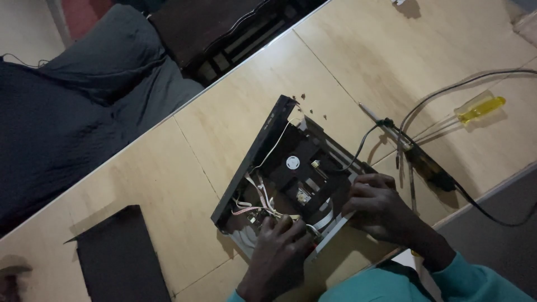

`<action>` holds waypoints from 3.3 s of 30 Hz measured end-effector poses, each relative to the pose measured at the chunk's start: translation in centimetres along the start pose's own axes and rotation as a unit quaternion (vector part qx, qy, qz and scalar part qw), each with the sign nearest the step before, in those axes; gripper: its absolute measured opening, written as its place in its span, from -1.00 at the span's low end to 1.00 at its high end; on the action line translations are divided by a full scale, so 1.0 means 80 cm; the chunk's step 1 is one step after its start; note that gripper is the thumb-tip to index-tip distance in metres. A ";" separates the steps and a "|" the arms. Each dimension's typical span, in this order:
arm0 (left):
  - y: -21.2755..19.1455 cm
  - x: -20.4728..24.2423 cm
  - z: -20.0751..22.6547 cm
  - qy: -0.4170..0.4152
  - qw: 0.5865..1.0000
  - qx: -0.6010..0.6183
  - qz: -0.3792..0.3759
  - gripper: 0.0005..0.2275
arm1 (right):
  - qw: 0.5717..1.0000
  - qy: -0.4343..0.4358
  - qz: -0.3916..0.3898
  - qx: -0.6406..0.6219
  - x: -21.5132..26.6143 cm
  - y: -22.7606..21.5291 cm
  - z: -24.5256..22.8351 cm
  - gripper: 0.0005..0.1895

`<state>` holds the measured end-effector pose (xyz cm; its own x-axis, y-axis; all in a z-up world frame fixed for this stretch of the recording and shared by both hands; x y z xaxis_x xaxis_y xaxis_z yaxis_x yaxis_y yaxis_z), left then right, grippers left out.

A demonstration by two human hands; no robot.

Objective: The person is inspecting and manipulating the internal wiring and components of an electronic device, likely preparing to clean or repair it.

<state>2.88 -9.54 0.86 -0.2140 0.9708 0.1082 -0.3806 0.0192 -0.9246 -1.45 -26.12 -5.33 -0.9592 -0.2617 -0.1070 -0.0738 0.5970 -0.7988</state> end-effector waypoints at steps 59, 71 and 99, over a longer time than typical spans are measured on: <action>0.015 -0.005 0.000 0.006 0.999 -0.047 0.008 -0.83 | 0.999 0.012 -0.009 -0.035 0.003 0.004 0.009 -0.72; 0.007 -0.011 0.009 0.025 0.999 -0.026 -0.036 -0.94 | 0.999 0.015 -0.013 -0.042 0.001 0.000 0.005 -0.65; 0.015 -0.008 -0.010 -0.072 0.997 0.008 -0.017 -0.90 | 0.999 -0.037 -0.015 0.004 -0.019 -0.009 -0.008 -0.77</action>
<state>3.25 -9.97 -0.63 -0.3269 0.9256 0.1909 -0.4041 0.0457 -0.9136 -0.14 -25.68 -4.26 -0.9338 -0.3344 -0.1270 -0.0988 0.5824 -0.8068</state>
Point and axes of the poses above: each hand's wrist, its own x-axis away from the middle knuckle, its own y-axis out of the palm, z = x × y, the point moved 10 cm from there along -x, towards the middle knuckle, and after that the axes turned 12 degrees about -z, right-handed, at the moved point
